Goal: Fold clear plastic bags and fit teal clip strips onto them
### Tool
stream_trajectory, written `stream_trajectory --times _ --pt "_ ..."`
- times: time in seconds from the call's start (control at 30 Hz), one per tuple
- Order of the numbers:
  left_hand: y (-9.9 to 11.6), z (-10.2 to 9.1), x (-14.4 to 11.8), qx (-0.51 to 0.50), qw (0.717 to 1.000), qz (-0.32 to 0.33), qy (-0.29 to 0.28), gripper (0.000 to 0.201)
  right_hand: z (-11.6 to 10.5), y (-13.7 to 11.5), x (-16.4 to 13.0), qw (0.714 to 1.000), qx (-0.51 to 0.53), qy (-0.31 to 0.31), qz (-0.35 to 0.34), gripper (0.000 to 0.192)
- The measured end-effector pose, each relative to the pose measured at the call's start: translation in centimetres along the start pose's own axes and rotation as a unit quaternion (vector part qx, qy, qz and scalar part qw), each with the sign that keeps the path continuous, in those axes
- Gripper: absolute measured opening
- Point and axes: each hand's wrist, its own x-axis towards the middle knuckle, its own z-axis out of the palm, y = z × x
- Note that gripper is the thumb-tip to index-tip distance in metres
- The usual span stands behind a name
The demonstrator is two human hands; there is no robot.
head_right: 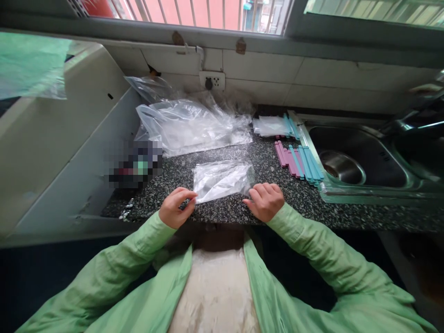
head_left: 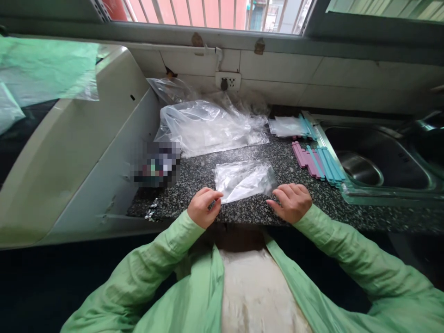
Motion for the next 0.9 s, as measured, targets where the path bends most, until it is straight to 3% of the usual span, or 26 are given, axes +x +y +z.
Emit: stream_trajectory --times 0.07,0.2,0.4,0.73,0.9 --pt "0.4 0.1 -0.1 -0.009 1.0 -0.008 0.006 0.012 0.4 -1.0 0.3 1.0 -0.001 -0.012 0.025 0.031" --pt "0.6 0.0 -0.5 -0.006 0.999 0.036 0.005 0.014 1.1 -1.4 1.0 0.997 -0.047 -0.031 0.06 0.021" --pt "0.0 -0.4 -1.6 0.039 0.997 0.071 -0.015 0.015 0.5 0.3 0.3 0.998 -0.065 -0.013 -0.009 0.02" --pt "1.1 0.3 -4.0 0.069 0.995 0.078 0.006 0.016 -1.5 0.1 -1.6 0.998 -0.024 -0.033 -0.05 0.013" --pt "1.2 1.0 -4.6 0.158 0.98 0.121 0.026 0.033 -1.8 0.1 -1.9 0.997 -0.004 -0.048 -0.058 0.014"
